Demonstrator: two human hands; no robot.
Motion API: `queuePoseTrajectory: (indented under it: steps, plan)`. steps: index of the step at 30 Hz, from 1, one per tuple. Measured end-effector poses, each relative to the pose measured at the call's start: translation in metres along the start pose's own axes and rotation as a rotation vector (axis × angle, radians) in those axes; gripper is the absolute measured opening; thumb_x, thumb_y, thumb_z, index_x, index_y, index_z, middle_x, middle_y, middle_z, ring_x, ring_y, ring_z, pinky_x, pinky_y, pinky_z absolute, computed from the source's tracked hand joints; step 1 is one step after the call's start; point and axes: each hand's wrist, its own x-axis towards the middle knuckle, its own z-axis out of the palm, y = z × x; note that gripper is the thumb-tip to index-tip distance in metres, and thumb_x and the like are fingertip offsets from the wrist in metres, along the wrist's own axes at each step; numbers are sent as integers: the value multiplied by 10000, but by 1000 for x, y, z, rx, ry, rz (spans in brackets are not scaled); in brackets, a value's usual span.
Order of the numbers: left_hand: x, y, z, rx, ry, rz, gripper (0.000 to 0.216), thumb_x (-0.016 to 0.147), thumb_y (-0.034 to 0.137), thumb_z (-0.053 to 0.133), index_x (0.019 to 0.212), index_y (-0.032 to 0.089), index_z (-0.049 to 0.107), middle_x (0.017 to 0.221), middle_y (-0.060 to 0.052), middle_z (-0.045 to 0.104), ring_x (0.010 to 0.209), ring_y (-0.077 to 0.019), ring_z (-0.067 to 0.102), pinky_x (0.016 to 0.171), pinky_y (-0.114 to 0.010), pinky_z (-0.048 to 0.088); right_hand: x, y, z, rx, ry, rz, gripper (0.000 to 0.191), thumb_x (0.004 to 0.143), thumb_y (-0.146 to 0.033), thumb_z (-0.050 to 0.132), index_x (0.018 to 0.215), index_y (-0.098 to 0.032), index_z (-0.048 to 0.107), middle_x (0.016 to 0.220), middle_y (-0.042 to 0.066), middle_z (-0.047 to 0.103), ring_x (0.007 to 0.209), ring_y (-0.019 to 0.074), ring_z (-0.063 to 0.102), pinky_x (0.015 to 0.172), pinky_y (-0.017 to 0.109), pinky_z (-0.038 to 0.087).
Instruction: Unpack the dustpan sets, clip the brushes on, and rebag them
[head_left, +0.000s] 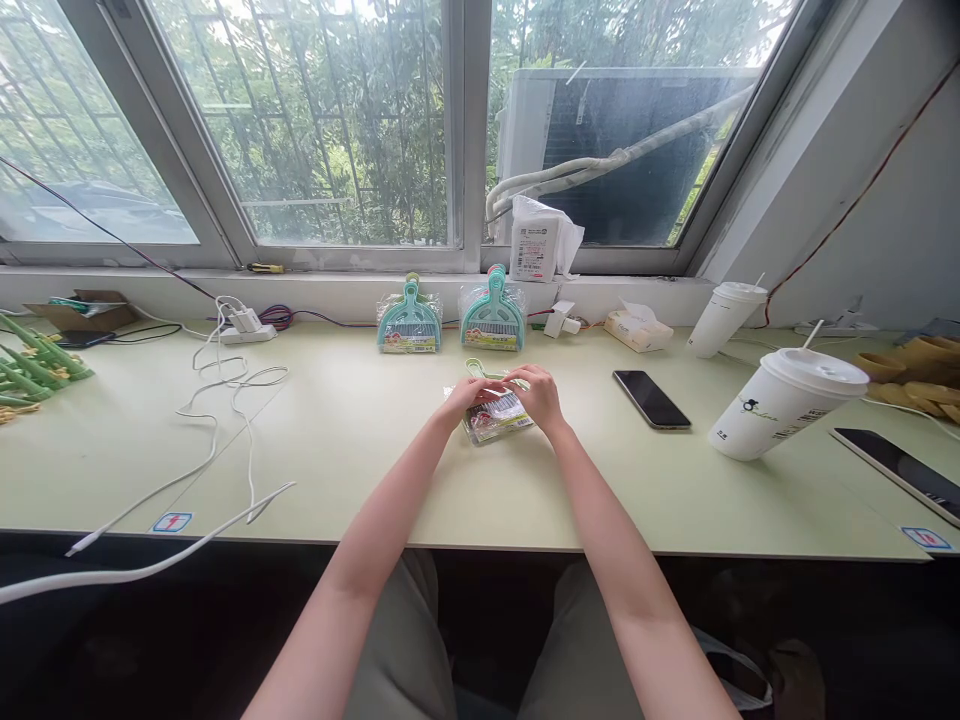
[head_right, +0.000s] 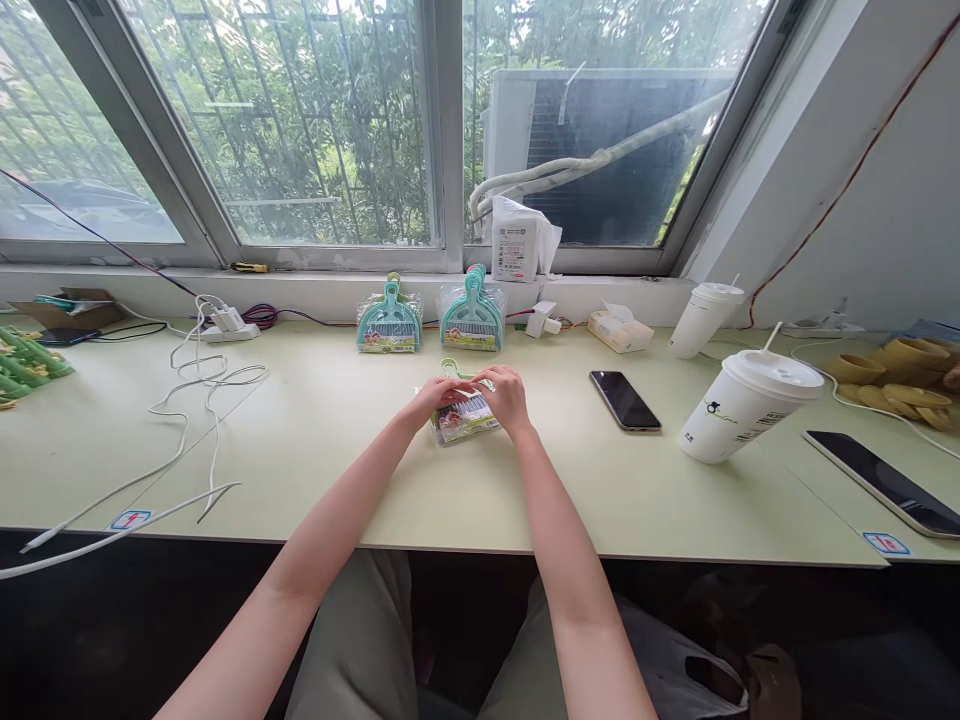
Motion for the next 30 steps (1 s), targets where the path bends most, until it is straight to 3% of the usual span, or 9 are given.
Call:
queuePoseTrajectory:
  steps: [18, 30]
  plan:
    - [-2, 1, 3, 1, 16, -22, 239, 737, 303, 601, 831, 134, 741, 930, -100, 732, 857, -160, 665, 931, -314, 484, 1, 0, 0, 43, -170, 26, 93, 821, -200, 507, 775, -226, 584, 791, 36, 626, 797, 201, 557, 766, 327, 423]
    - [0, -2, 2, 6, 9, -17, 273, 718, 346, 634, 844, 129, 741, 938, -106, 730, 891, -180, 663, 936, -326, 482, 1, -6, -4, 26, -178, 38, 116, 817, -167, 486, 767, -218, 577, 794, 34, 616, 785, 191, 541, 705, 291, 398]
